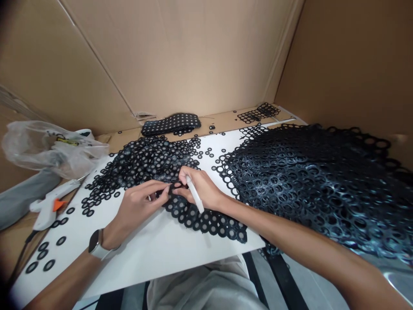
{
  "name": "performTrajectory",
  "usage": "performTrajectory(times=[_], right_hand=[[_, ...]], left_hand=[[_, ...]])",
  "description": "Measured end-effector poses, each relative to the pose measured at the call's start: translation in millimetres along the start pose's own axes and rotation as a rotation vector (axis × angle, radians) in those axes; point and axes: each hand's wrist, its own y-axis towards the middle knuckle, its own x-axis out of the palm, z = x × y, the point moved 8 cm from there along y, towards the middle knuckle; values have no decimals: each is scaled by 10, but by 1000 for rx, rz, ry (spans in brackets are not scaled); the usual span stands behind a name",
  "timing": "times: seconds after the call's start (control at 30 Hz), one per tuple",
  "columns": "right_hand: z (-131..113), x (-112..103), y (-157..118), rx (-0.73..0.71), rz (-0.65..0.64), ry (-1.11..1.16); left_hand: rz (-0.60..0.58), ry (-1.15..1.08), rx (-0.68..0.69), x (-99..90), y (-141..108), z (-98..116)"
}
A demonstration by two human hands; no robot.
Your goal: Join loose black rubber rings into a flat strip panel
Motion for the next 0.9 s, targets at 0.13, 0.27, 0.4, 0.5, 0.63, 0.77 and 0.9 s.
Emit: performTrajectory(times=[0.13,0.27,0.4,0.5,0.63,0.77,0.9], right_hand=[[-9,-3,10,-1,1,4],[-24,-13,11,-7,9,-8],[-31,-24,13,-19,26,-48],[-43,-36,23,-38,38,-75],[-86,-61,41,-63,54,-103],[-122,-75,52,-73,68,-121],[-126,-79,57,-80,84,-131]], left_hand=[[11,-1,-31,9,-13,-38],[30,15,-59,28,-28,-71],[46,46,-63,51,-16,-84],[56,72,-55,64,6,-87],[60,107,-34,68,40,-76],[68,157,-12,57,68,-44],[78,207,8,51,82,-12]])
